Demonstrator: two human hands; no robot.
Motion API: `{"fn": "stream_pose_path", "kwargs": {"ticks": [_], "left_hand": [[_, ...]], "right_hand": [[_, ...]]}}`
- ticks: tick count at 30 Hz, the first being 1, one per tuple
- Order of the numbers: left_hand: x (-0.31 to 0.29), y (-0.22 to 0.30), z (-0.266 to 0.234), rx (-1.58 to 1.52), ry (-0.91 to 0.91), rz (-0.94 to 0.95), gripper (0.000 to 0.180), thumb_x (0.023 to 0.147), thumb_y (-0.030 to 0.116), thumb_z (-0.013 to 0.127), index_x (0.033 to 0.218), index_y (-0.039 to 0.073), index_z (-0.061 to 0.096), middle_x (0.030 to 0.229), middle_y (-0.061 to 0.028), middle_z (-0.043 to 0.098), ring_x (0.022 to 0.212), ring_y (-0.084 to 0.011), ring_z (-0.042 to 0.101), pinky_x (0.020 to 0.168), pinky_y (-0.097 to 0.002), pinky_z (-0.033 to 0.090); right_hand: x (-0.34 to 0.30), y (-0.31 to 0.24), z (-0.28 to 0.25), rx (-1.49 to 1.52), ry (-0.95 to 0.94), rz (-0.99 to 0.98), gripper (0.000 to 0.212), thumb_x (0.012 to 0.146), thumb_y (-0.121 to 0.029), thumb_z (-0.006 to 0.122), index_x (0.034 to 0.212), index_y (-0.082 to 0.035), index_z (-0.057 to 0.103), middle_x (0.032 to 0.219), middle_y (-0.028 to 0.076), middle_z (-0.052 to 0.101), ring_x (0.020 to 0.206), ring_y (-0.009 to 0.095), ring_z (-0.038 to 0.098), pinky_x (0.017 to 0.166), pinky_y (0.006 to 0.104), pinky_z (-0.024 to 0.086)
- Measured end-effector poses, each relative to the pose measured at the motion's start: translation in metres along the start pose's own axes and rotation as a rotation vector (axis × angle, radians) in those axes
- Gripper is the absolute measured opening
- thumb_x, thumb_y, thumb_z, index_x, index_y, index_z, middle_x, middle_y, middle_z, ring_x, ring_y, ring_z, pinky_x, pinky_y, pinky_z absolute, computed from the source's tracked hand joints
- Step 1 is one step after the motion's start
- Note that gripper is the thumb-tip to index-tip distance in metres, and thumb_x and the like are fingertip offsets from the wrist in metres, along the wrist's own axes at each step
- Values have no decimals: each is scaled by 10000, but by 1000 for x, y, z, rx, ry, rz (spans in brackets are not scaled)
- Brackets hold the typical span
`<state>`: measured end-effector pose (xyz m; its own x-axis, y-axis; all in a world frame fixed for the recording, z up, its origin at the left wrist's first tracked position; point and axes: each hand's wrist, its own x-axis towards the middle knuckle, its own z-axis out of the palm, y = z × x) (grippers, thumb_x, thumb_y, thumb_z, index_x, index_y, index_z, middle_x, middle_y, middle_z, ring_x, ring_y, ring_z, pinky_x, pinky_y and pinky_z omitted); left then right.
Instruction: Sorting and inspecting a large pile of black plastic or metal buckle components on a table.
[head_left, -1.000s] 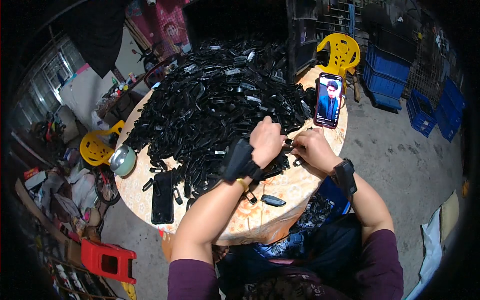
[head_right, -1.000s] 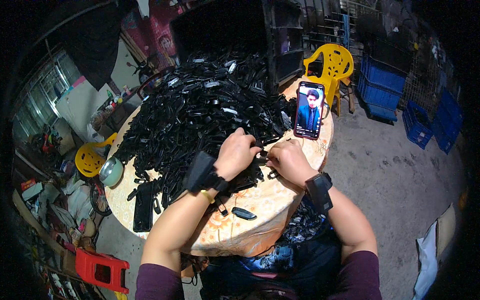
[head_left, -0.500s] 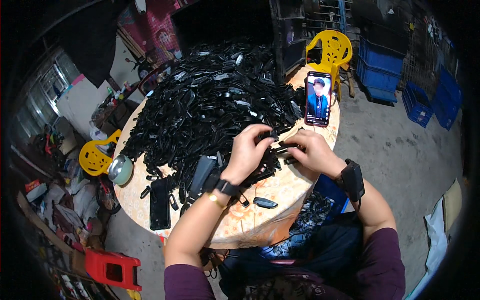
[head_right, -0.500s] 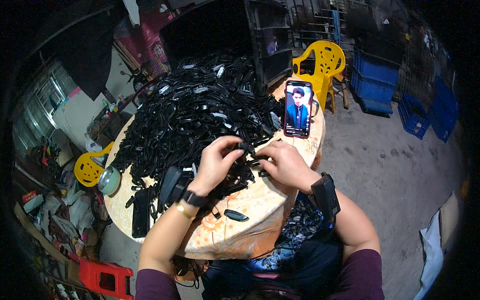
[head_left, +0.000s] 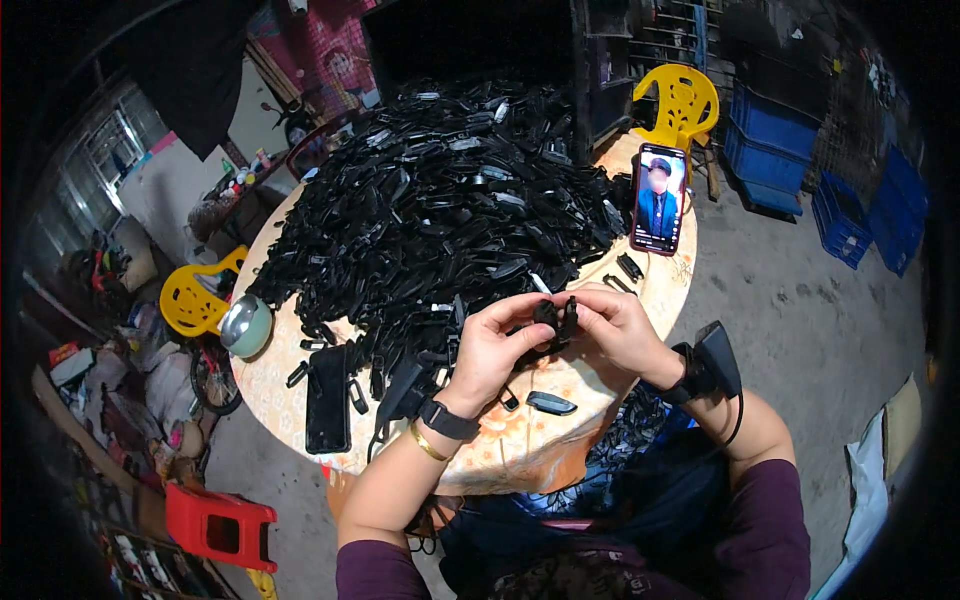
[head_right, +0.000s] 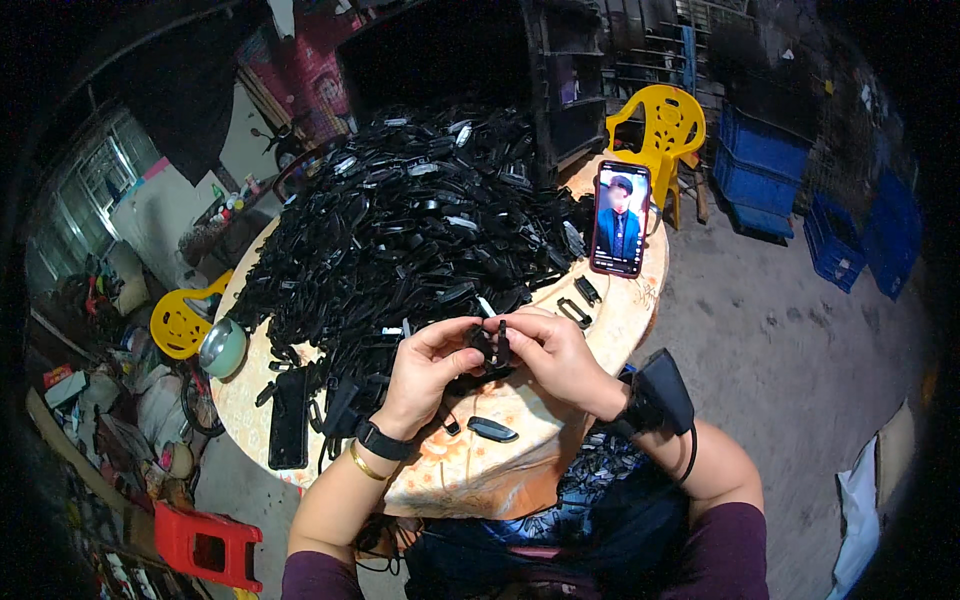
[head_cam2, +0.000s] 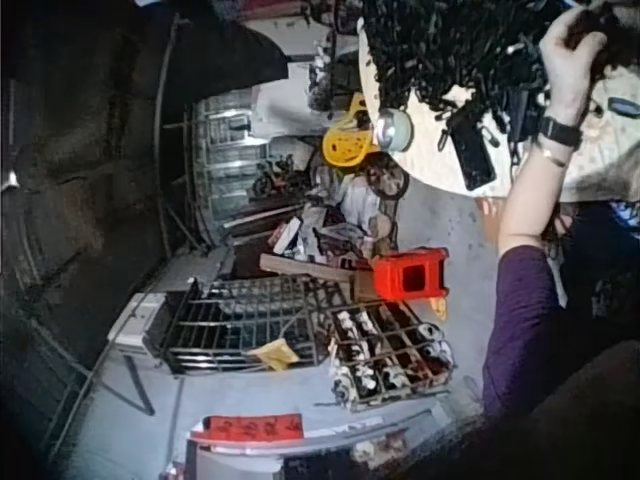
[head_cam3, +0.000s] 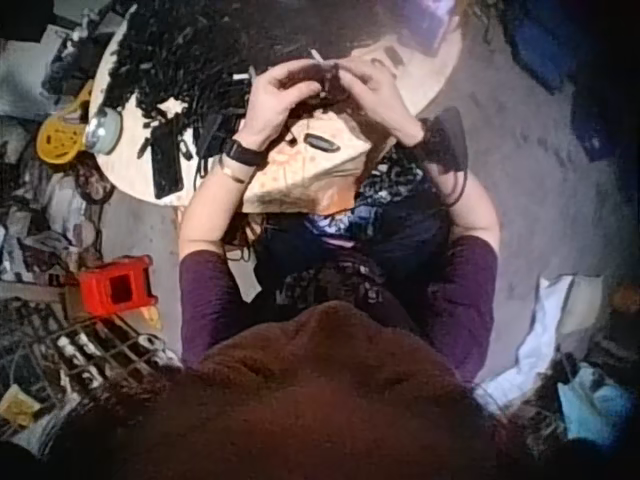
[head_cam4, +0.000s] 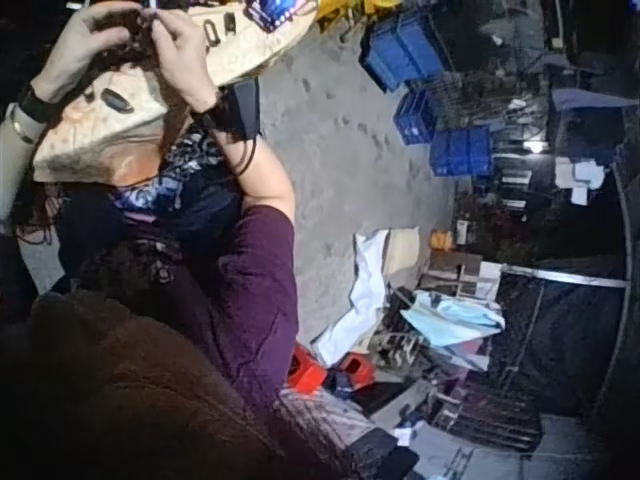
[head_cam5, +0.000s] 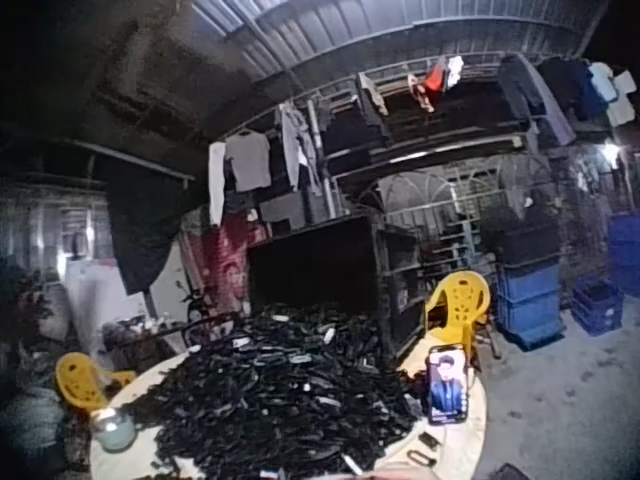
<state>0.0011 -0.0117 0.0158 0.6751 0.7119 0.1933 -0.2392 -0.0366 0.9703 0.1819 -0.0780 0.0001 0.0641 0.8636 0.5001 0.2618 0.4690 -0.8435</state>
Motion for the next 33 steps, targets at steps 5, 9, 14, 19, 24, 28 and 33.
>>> {"fn": "stream_pose_path", "kwargs": {"ticks": [5, 9, 14, 19, 24, 28, 33], "left_hand": [[-4, -2, 1, 23, 50, 16, 333, 814, -20, 663, 1141, -17, 602, 996, -74, 655, 876, -118, 619, 792, -249, 521], [-6, -3, 3, 111, 81, 36, 311, 797, -12, 686, 1103, -22, 628, 981, -81, 667, 873, -119, 627, 798, -247, 521], [-7, -4, 7, 106, 116, 49, 306, 788, -15, 694, 1090, -25, 642, 981, -92, 677, 867, -116, 632, 793, -243, 523], [-7, -2, 8, 107, 131, -7, 305, 796, -52, 662, 1099, -25, 636, 996, -98, 673, 873, -123, 635, 793, -238, 522], [-8, -3, 6, 144, 131, 38, 300, 798, -29, 672, 1097, -23, 643, 982, -89, 678, 860, -106, 628, 779, -227, 520], [-10, 0, 8, 220, 124, 27, 339, 821, -14, 656, 1157, -26, 608, 1022, -91, 668, 891, -112, 620, 807, -232, 509], [-11, -5, 12, 138, 115, 35, 346, 847, 22, 647, 1188, -12, 595, 995, -62, 666, 845, -76, 600, 751, -210, 505]], "right_hand": [[-2, -23, 6, -264, 109, -153, 172, 829, -58, 642, 977, 24, 673, 777, 121, 649, 701, 187, 627, 623, 279, 488], [-2, -20, 8, -413, 171, -326, 137, 784, -55, 684, 904, 10, 683, 743, 130, 640, 657, 241, 632, 572, 303, 496], [-5, -25, 10, -503, 186, -383, 136, 780, -40, 671, 911, -2, 659, 749, 125, 621, 651, 259, 625, 568, 314, 501], [-4, -19, 8, -558, 196, -406, 148, 776, -25, 662, 922, -5, 645, 759, 118, 617, 652, 254, 627, 566, 316, 502], [-5, -25, 10, -527, 169, -398, 149, 765, -18, 661, 913, -10, 651, 769, 120, 620, 660, 254, 629, 567, 319, 507], [-5, -28, 10, -640, 142, -447, 179, 747, -21, 666, 926, -12, 648, 787, 111, 618, 664, 248, 626, 571, 321, 509], [-7, -30, 14, -796, 108, -576, 248, 712, -31, 671, 955, -6, 631, 816, 96, 603, 693, 239, 613, 593, 315, 508]]}}
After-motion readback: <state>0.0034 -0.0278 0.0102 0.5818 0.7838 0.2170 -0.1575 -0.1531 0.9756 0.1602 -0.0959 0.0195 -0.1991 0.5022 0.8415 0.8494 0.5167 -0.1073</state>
